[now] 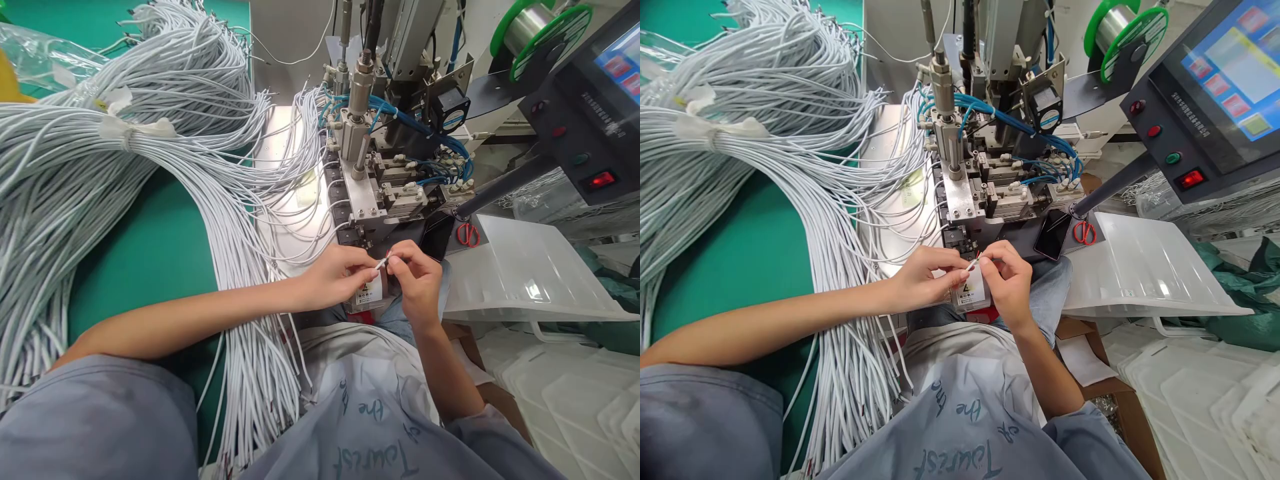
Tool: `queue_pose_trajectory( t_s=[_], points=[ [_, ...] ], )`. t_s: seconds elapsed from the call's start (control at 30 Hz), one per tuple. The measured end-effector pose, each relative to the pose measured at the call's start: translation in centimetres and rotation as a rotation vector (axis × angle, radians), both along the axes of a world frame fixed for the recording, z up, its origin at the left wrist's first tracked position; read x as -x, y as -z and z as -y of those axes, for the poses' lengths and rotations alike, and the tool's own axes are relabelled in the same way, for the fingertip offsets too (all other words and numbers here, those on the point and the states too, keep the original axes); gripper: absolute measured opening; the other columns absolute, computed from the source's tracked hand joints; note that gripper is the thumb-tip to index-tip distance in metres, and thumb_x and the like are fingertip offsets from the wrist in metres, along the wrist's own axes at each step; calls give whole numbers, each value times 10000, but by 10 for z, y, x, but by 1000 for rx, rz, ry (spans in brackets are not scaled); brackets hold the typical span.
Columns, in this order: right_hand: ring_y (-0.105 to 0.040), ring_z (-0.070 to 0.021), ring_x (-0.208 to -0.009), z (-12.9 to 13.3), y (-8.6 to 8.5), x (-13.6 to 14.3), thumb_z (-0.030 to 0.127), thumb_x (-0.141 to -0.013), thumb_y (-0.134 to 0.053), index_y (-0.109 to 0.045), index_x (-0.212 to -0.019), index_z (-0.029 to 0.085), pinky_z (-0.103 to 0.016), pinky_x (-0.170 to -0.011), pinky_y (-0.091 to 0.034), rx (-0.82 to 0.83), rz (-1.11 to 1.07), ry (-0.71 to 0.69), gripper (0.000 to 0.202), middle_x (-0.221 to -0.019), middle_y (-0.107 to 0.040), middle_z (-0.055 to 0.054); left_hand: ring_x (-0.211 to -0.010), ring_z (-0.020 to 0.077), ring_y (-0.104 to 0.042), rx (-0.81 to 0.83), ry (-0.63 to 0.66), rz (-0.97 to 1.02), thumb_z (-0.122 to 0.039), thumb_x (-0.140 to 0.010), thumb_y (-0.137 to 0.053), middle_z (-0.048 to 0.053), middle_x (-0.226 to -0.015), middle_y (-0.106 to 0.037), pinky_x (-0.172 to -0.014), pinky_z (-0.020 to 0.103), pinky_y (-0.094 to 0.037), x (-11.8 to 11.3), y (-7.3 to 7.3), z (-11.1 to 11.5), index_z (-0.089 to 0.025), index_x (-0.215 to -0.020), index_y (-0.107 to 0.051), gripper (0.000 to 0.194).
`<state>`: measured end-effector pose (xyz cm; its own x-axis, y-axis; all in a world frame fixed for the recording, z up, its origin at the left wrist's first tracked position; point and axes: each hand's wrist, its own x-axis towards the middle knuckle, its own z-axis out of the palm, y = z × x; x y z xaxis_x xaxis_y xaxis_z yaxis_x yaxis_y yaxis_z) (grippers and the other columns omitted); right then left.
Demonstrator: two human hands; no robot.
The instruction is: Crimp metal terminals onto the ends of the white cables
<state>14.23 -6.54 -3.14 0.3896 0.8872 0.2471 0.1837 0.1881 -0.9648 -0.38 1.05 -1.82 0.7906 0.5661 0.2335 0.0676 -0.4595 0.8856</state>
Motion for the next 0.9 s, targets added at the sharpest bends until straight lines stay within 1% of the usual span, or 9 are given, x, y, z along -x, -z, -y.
queue_pose_trajectory(
  t_s=[0.1,0.17,0.27,0.33,0.4,0.47,0.53,0.73,0.9],
  points=[
    [-524,-128,-683,-1,3,-5,208,-804,-568,-585,-698,189,-251,-564,-426,27,117,8,109,-734,-541,-10,-566,70,-507,-115,44,-99,-189,-878,-474,9,-645,-585,-535,173,-380,1,0,-4,-119,-812,-675,223],
    [-514,-123,-666,-7,10,-10,216,-811,-553,-578,-699,184,-240,-528,-407,87,173,-36,120,-748,-540,-14,-584,88,-504,-271,60,-245,-173,-887,-426,25,-688,-562,-536,196,-378,0,1,-10,-116,-822,-664,253],
    [-509,-120,-676,-20,25,-19,233,-823,-527,-548,-695,179,-227,-522,-393,153,189,-111,140,-747,-528,-10,-583,107,-494,-475,33,-478,-152,-883,-383,60,-801,-539,-523,232,-383,-2,4,-19,-105,-869,-645,266],
    [-510,-122,-696,-30,34,-23,235,-824,-516,-534,-698,179,-226,-544,-398,179,195,-136,139,-743,-527,-6,-586,118,-508,-535,22,-587,-132,-874,-373,78,-855,-538,-524,250,-401,-3,8,-23,-101,-912,-632,264],
    [-508,-122,-700,-37,42,-26,237,-819,-516,-538,-709,179,-229,-564,-400,201,206,-151,127,-742,-536,-2,-605,139,-537,-579,25,-655,-99,-854,-371,86,-877,-544,-529,263,-417,-5,11,-25,-95,-1016,-608,288],
    [-505,-121,-689,-41,46,-27,249,-817,-523,-550,-718,178,-234,-570,-398,220,200,-159,125,-741,-544,0,-626,158,-562,-634,31,-691,-76,-833,-378,92,-903,-554,-530,272,-427,-5,13,-25,-90,-1177,-537,380],
    [-508,-122,-688,-42,47,-27,253,-813,-534,-560,-716,178,-238,-576,-399,224,185,-155,125,-740,-551,1,-633,161,-575,-680,49,-707,-75,-824,-394,95,-933,-559,-535,273,-437,-5,14,-24,-99,-1260,-477,444],
    [-529,-129,-707,-39,44,-25,227,-780,-569,-581,-683,176,-244,-601,-414,265,132,-120,110,-728,-577,-2,-670,154,-600,-710,90,-728,-105,-839,-427,91,-970,-552,-551,259,-459,-3,15,-26,-140,-1167,-545,350],
    [-461,-97,-543,-42,44,-24,285,-723,-600,-578,-668,172,-236,-532,-390,389,-111,-140,128,-586,-540,34,-708,170,-616,-738,92,-742,-114,-865,-397,98,-995,-543,-545,266,-468,-3,14,-27,-142,-1177,-530,340]
  ],
)
